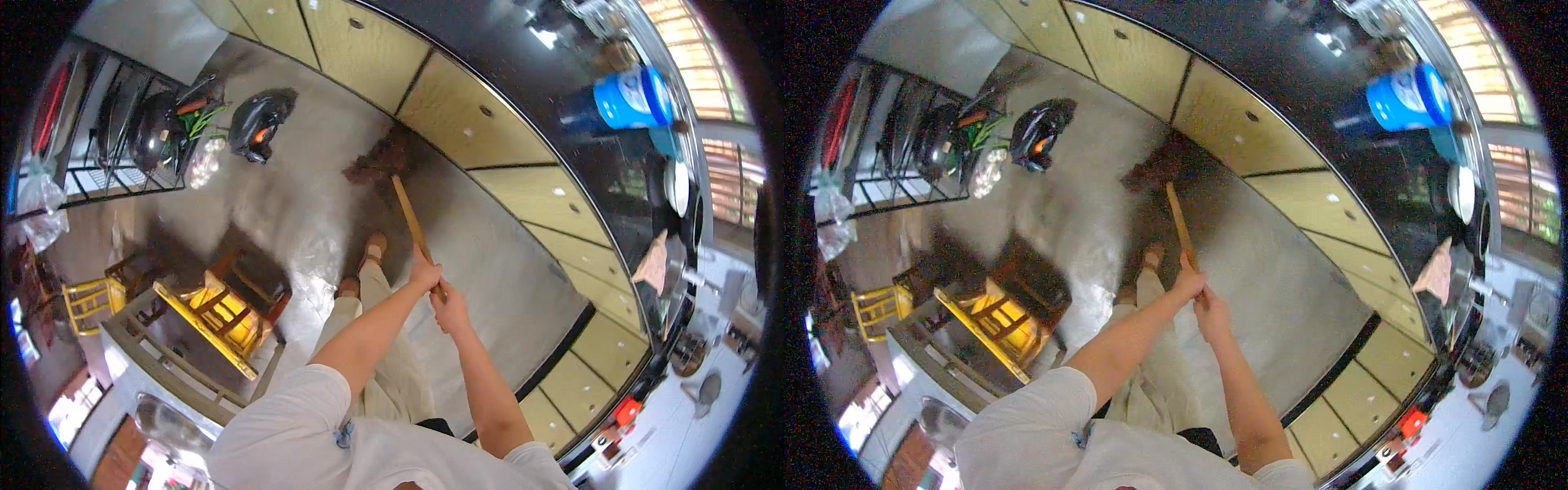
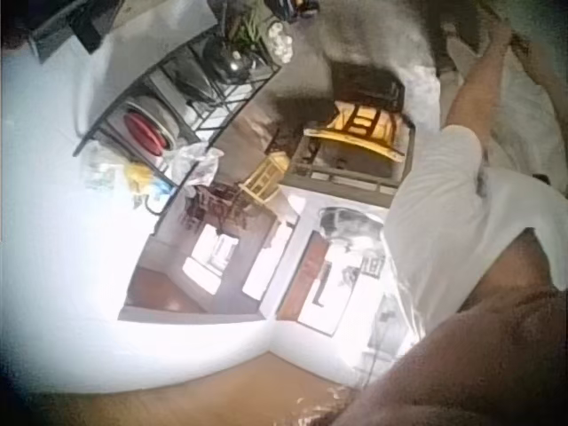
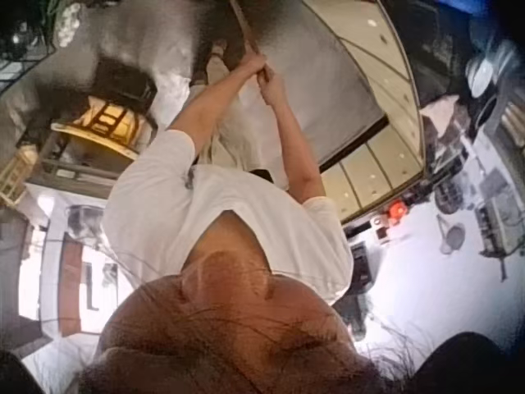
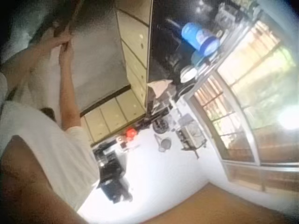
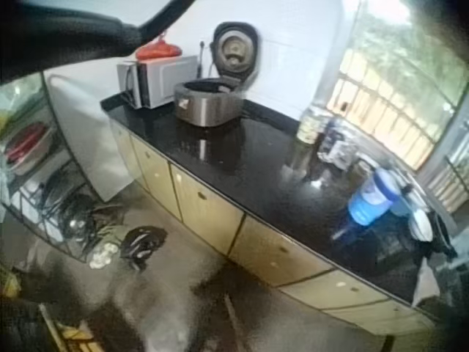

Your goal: The person sweeps a concrete floor using a traditional straw broom. They move systematically across the room, sweeping around furniture, a fan, and various stored items like boxes and crates. The person navigates around obstacles and continues sweeping until the end of the clip.

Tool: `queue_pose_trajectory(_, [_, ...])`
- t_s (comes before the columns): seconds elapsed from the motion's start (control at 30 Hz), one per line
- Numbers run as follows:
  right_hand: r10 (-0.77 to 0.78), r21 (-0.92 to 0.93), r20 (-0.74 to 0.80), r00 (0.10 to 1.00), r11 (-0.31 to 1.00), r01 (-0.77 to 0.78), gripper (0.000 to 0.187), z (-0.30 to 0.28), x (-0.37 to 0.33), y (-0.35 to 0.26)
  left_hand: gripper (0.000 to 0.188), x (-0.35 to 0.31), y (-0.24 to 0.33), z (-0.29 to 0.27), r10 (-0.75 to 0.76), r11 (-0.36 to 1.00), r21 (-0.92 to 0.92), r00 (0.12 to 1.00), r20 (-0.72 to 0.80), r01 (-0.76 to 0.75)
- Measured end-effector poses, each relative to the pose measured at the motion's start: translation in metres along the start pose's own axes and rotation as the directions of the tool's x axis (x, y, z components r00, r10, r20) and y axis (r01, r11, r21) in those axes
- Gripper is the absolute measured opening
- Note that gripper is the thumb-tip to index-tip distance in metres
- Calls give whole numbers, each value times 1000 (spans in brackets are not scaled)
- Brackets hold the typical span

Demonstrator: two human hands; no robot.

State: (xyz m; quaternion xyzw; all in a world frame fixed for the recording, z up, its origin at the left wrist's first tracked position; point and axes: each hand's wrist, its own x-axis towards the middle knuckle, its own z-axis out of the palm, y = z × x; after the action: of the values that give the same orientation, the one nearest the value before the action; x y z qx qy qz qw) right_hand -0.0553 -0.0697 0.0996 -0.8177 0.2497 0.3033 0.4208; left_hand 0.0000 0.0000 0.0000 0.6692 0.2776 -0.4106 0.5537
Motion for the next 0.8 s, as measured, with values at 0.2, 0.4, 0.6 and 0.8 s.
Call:
queue_pose_trajectory(0.2, [-190,-149,-85,978,973,176,48,12,-70,-14,89,-56,-36,-22,39,998,50,992,-124,-33])
queue_pose_trajectory(0.4, [-236,-112,-174,956,969,219,41,51,3,11,88,27,-53,-40,68,996,-43,983,-168,-76])
queue_pose_trajectory(0.6, [49,-60,-114,992,997,-56,46,-7,-37,97,88,24,-106,73,115,987,124,990,-78,-105])
queue_pose_trajectory(0.8, [293,126,-291,911,955,-267,52,-64,-147,221,90,-79,-137,232,-3,917,386,968,252,-98])
